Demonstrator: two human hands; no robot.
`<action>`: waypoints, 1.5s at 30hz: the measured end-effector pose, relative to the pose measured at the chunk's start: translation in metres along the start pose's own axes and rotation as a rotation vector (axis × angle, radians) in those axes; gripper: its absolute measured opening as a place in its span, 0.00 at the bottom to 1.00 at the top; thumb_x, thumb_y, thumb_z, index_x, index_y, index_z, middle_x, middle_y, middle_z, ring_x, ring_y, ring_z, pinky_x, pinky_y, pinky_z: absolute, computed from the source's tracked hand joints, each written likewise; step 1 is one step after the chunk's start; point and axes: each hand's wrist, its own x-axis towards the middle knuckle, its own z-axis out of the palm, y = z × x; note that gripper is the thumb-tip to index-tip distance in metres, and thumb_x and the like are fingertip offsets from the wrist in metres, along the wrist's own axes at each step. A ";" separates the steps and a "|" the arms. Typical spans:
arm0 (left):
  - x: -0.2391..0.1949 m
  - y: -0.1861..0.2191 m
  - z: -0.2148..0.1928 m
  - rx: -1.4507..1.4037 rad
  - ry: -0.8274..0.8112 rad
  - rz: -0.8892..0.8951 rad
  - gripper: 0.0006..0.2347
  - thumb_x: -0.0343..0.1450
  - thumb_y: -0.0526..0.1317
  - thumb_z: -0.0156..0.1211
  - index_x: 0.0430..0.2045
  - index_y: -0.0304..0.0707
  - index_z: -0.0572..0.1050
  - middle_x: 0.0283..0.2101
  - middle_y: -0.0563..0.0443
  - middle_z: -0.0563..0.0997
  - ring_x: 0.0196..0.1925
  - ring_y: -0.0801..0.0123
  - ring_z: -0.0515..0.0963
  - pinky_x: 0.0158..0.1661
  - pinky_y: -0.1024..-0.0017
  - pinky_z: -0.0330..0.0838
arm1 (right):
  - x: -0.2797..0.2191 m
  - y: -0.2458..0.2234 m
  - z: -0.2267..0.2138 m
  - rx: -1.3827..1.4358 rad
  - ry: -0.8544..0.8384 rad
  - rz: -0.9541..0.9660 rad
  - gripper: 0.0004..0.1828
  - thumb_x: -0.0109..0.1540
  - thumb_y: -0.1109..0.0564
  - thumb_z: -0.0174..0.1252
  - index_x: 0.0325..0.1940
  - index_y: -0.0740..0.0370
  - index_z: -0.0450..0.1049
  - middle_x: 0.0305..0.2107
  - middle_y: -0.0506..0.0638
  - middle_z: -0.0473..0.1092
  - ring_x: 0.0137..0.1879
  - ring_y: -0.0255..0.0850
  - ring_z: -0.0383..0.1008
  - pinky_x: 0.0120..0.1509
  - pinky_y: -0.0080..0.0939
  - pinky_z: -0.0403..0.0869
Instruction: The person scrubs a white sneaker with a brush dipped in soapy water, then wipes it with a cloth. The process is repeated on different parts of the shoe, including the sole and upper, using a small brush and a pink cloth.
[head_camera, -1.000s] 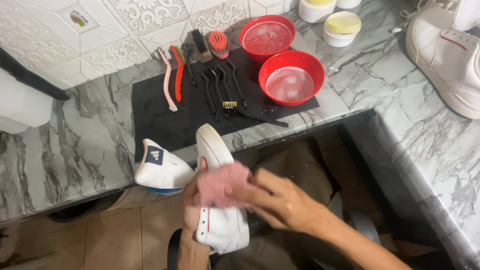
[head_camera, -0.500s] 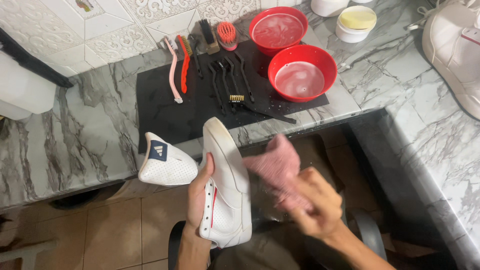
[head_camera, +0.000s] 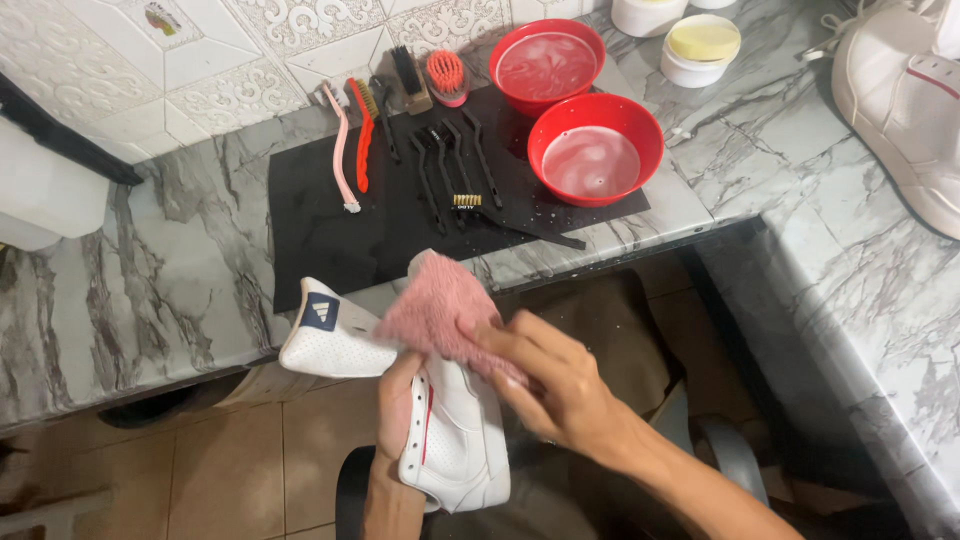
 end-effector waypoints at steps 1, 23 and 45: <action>-0.021 0.028 -0.005 0.528 0.183 0.260 0.17 0.69 0.41 0.66 0.47 0.30 0.73 0.48 0.46 0.82 0.50 0.70 0.77 0.54 0.70 0.71 | -0.013 -0.001 0.004 0.000 -0.002 -0.044 0.22 0.73 0.64 0.55 0.72 0.70 0.67 0.33 0.53 0.59 0.35 0.44 0.61 0.40 0.40 0.64; -0.014 0.025 -0.012 1.340 0.382 0.684 0.21 0.78 0.45 0.53 0.62 0.31 0.73 0.58 0.34 0.81 0.58 0.46 0.81 0.58 0.51 0.73 | 0.006 0.011 -0.005 -0.092 0.225 0.111 0.22 0.69 0.57 0.64 0.68 0.61 0.75 0.36 0.52 0.70 0.37 0.37 0.68 0.46 0.35 0.72; -0.035 0.047 0.018 1.302 0.490 1.064 0.18 0.78 0.49 0.57 0.55 0.36 0.81 0.47 0.43 0.87 0.46 0.56 0.86 0.47 0.63 0.81 | -0.010 0.032 -0.166 -0.373 0.693 0.499 0.25 0.89 0.47 0.58 0.80 0.70 0.65 0.41 0.60 0.73 0.30 0.40 0.74 0.28 0.34 0.72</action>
